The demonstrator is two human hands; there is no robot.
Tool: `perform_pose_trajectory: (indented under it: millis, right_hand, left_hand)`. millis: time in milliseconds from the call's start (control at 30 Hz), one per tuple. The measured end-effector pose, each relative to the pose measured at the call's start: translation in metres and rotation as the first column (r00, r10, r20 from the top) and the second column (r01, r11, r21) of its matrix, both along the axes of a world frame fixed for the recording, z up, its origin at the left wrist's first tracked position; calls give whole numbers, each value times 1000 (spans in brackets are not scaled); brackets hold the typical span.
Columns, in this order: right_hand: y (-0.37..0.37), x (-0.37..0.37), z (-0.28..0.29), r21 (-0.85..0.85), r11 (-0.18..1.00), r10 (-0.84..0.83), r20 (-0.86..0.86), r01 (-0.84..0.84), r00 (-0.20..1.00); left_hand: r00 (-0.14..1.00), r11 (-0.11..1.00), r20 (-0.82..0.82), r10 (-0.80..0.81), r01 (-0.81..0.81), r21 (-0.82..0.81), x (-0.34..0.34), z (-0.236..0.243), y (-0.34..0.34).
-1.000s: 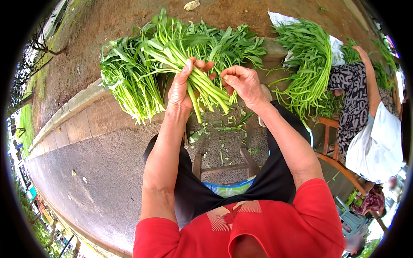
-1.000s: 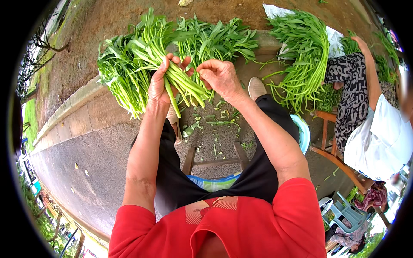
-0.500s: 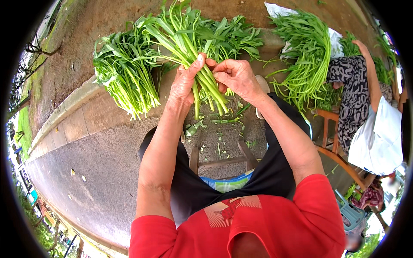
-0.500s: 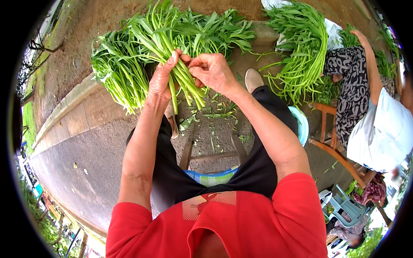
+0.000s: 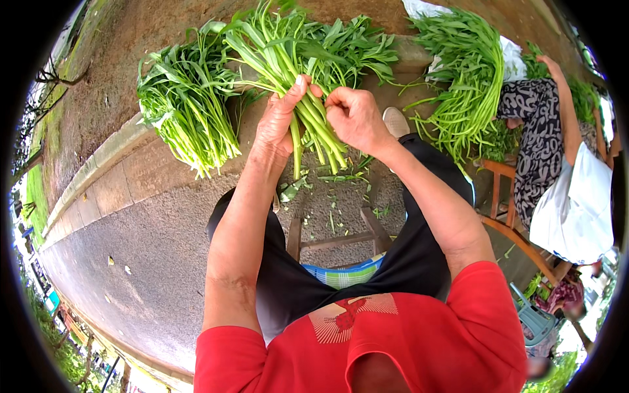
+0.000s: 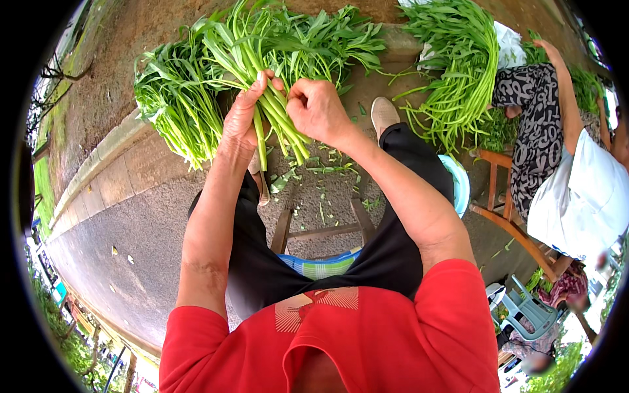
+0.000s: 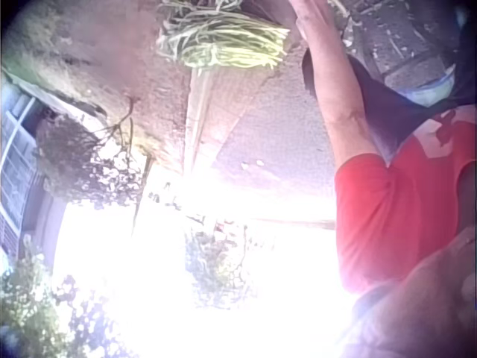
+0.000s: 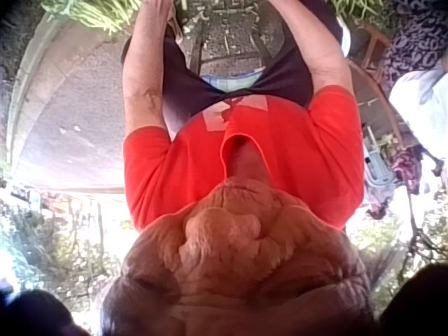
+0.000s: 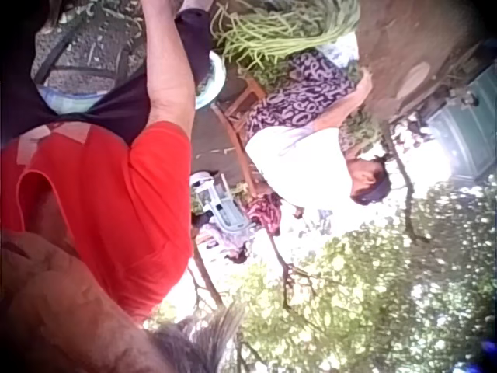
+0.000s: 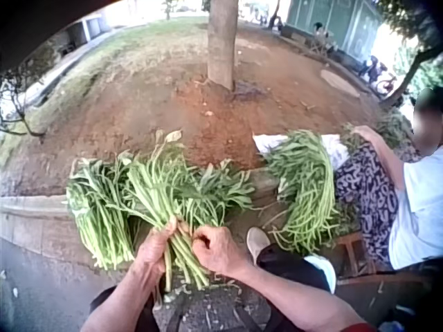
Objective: The person is preparing bunches of water spinach by hand, picking off leaves and breaking the stems into smaller pieces before placing them into a blue bucket.
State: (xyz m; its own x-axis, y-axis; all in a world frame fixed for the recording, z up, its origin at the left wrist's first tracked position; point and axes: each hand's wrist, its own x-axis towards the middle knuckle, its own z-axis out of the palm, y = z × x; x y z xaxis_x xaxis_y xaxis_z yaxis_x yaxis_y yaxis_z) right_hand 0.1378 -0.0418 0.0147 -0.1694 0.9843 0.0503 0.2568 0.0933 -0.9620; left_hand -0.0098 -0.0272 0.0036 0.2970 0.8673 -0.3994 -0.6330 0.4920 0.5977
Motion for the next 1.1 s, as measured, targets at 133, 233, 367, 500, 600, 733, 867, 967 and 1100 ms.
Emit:
perform_pose_trajectory:
  millis: [133,233,367,500,600,733,867,967,1100]
  right_hand:
    - [5,5,1,-600,800,-314,-374,31,872]
    - [8,8,1,-596,803,-345,-508,-33,789]
    - [7,6,5,-435,892,-164,-563,-122,810]
    - [4,2,3,-258,961,21,-301,-102,954]
    - [3,-2,-2,-137,987,46,-227,-79,973]
    - [6,6,2,-308,937,97,-217,-162,971]
    - [5,6,1,-328,923,114,-270,-202,956]
    - [4,8,-5,-368,913,50,-325,-175,944]
    - [4,10,-6,-390,908,-28,-419,-152,908]
  left_hand:
    - [983,999,182,-32,36,-15,-2,-3,0]
    - [971,999,236,-36,33,19,-5,-1,1]
    - [999,1000,-40,13,-12,15,-4,2,3]
    - [986,992,-110,128,-128,9,-1,3,2]
    - [986,992,-111,126,-124,23,2,6,0]
    - [994,999,-110,17,-11,53,1,10,-2]
    - [995,996,-99,-31,39,81,-1,7,-3]
    - [999,998,-52,-12,16,66,0,6,-2]
    - [997,997,7,73,-73,23,-2,3,2]
